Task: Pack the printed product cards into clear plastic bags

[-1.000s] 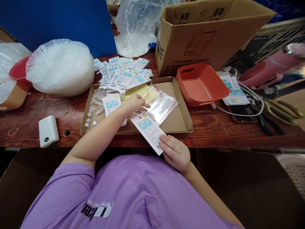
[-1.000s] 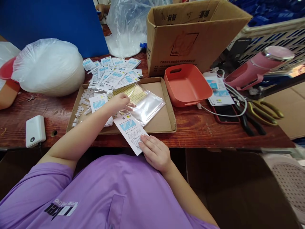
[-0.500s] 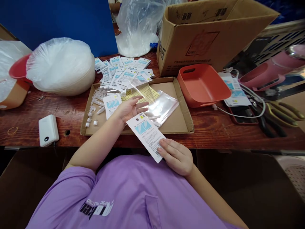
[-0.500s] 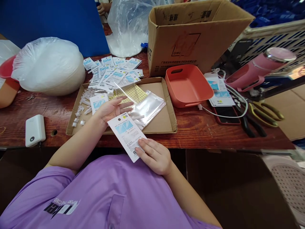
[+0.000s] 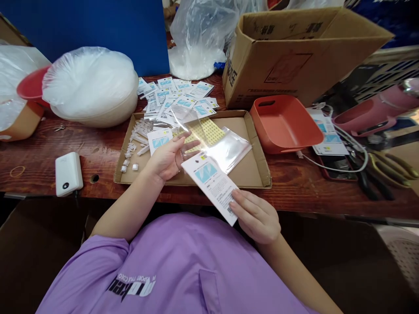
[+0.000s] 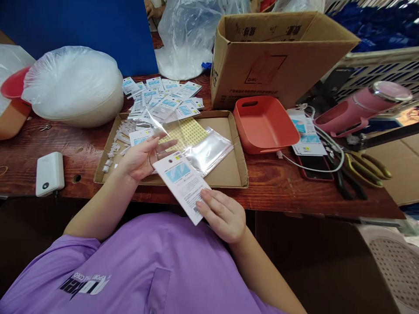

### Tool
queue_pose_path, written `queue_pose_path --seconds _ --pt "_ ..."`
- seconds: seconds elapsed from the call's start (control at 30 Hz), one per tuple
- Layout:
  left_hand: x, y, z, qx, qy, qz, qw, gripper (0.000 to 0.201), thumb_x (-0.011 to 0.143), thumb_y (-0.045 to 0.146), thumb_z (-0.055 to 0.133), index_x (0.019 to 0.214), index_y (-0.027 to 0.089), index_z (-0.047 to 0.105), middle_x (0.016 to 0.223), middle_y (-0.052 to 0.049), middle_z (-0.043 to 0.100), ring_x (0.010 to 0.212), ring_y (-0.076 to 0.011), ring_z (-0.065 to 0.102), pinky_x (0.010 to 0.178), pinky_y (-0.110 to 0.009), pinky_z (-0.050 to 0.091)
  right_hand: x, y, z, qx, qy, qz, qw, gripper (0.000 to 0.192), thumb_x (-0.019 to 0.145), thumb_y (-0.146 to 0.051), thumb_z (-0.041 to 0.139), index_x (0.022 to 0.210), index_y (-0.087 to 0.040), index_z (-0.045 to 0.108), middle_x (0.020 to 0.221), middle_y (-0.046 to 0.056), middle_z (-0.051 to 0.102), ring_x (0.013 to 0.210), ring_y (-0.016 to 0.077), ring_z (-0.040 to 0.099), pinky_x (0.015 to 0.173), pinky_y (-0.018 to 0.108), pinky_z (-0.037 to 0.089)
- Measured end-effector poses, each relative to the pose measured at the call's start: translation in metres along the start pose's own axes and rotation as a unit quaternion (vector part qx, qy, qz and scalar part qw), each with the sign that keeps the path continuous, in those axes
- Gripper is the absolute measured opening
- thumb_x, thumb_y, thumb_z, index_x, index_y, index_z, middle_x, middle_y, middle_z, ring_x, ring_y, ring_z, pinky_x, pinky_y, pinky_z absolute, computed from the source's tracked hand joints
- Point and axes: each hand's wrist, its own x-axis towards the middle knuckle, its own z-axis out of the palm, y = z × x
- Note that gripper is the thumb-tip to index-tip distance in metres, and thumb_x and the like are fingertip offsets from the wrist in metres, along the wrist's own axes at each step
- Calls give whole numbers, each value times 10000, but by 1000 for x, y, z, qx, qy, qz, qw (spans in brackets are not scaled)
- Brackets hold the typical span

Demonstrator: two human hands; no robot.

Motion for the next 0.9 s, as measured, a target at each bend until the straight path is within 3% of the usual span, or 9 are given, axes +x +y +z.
queue_pose_path --seconds 0.13,0.37,0.57,0.67,0.77,0.9 --pt "-1 4 -4 -18 -11 -16 1000 144 871 202 502 943 132 605 946 -80 694 809 -205 690 752 -341 538 8 -3 -1 29 -29 -42 998 153 829 -112 616 963 -146 681 1032 126 718 1043 226 654 877 352 583" --pt "-12 9 -9 1 -18 -32 999 343 895 310 479 1214 204 549 1026 -107 692 810 -225 693 731 -379 542 13 3 -3 66 -42 -32 996 232 824 -109 608 1038 -181 664 1071 103 709 1047 226 652 842 354 601" --pt "-18 7 -14 -24 -12 -19 999 270 900 263 458 1057 125 628 940 -91 716 831 -206 689 793 -365 540 24 3 -2 74 -55 -55 994 176 833 -108 599 994 -151 657 1015 127 723 1047 226 651 830 345 602" --pt "-22 6 -15 -6 -13 13 1000 240 853 159 509 1044 105 644 970 -94 718 899 -178 678 802 -290 534 26 5 1 52 -52 -48 996 184 833 -92 593 1001 -132 657 992 142 725 1037 234 656 824 343 601" --pt "-28 7 -15 14 -29 21 999 248 827 119 535 1049 118 646 1014 -83 713 882 -167 678 731 -260 545 25 9 4 30 -48 -37 998 220 850 -97 576 1045 -164 653 1014 114 724 1027 222 661 825 339 600" --pt "-33 9 -17 23 -5 30 999 237 864 144 492 1052 125 634 1024 -90 706 800 -170 684 608 -256 539 25 10 7 -22 -53 -43 997 284 838 -116 611 1098 -220 652 1072 65 714 1038 210 657 868 326 585"
